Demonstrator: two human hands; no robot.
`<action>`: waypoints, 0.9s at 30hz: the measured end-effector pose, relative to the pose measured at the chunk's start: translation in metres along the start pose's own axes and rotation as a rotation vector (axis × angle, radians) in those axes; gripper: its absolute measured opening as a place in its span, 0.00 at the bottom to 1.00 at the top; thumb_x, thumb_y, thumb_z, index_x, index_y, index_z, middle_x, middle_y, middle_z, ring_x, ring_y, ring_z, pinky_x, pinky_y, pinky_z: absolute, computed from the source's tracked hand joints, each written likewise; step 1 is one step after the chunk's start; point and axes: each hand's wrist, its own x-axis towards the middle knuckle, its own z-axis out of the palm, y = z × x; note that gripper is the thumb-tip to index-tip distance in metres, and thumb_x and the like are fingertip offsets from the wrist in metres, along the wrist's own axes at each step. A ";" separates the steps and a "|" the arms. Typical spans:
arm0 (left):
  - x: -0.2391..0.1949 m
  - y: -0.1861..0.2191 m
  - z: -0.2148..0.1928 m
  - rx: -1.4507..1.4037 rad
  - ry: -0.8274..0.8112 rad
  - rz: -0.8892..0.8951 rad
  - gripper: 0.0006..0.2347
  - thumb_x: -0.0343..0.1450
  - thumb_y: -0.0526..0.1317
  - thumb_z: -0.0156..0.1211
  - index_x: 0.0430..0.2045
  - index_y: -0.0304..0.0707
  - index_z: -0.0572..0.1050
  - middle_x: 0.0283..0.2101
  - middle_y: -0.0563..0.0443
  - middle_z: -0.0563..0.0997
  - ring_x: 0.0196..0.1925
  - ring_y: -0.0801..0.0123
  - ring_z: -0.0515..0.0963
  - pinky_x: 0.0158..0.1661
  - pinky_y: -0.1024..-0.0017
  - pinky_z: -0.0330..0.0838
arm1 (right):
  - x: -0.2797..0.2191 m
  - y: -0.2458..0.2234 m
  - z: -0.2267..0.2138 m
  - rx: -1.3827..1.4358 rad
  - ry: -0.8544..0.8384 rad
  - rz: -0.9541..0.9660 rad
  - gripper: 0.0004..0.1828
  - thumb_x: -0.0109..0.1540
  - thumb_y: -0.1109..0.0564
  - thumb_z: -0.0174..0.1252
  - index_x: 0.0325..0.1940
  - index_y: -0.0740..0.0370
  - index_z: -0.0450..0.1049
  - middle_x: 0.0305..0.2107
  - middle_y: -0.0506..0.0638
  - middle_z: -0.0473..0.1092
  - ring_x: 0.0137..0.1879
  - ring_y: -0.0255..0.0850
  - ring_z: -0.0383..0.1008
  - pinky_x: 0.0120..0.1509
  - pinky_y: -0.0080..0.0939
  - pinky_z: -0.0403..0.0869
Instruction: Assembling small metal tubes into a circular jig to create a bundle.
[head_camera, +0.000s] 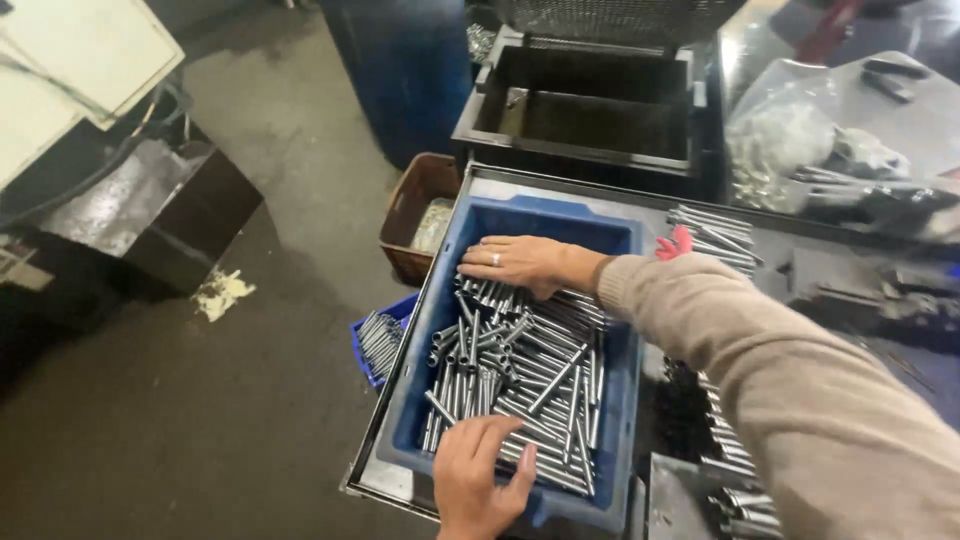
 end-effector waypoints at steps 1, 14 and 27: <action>-0.002 -0.001 0.002 -0.013 0.017 -0.024 0.11 0.71 0.49 0.54 0.36 0.47 0.78 0.35 0.57 0.82 0.36 0.73 0.79 0.34 0.77 0.69 | 0.000 -0.002 -0.006 0.041 -0.069 0.021 0.78 0.35 0.53 0.82 0.79 0.67 0.40 0.72 0.68 0.49 0.79 0.55 0.48 0.82 0.53 0.46; 0.008 0.010 -0.007 -0.020 -0.063 0.029 0.10 0.71 0.49 0.56 0.29 0.47 0.80 0.32 0.58 0.82 0.33 0.69 0.79 0.33 0.71 0.70 | 0.022 0.016 0.023 0.298 0.233 -0.048 0.48 0.32 0.44 0.80 0.47 0.64 0.64 0.39 0.56 0.67 0.43 0.52 0.69 0.58 0.54 0.68; 0.013 0.011 -0.012 -0.051 0.029 0.110 0.07 0.69 0.43 0.55 0.25 0.43 0.78 0.28 0.57 0.80 0.28 0.69 0.76 0.28 0.72 0.66 | 0.015 -0.014 0.012 0.364 0.053 0.179 0.49 0.43 0.61 0.77 0.64 0.68 0.60 0.43 0.59 0.72 0.47 0.53 0.73 0.64 0.55 0.67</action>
